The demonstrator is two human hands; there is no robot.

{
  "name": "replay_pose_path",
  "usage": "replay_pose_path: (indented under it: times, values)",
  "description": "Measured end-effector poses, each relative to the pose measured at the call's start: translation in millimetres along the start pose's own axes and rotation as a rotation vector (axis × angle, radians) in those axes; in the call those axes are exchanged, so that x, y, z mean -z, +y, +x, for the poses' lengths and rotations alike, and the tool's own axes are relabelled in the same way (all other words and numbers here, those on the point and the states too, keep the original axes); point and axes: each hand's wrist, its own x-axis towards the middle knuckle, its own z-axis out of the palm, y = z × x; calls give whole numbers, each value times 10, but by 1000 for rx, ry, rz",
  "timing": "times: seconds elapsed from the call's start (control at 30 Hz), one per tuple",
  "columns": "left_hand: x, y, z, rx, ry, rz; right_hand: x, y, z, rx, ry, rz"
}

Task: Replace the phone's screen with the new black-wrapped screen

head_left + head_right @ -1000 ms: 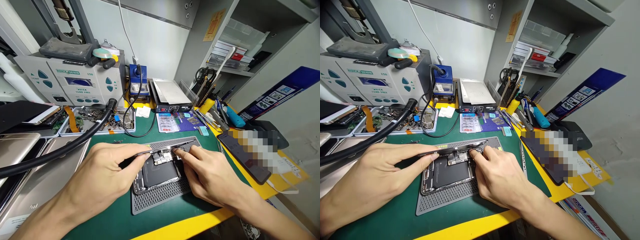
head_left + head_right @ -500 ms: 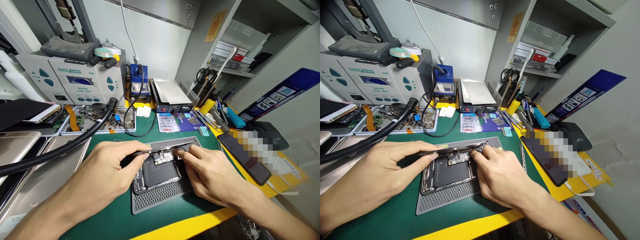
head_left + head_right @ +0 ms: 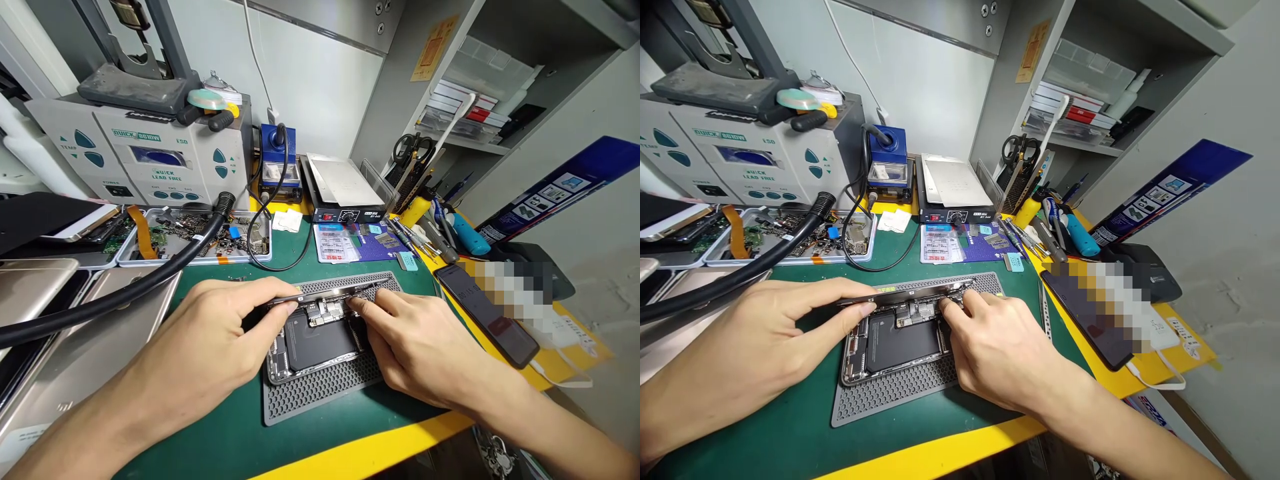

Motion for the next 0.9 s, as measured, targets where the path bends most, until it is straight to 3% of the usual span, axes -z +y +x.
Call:
replay_pose_path:
  times: [0.6,0.9]
  values:
    - [-2,4,-4,-28,14,-4,-11,4,11,29,41,9]
    - [0,24,-6,-46,24,-16,-4,-71,54,94,80,-99]
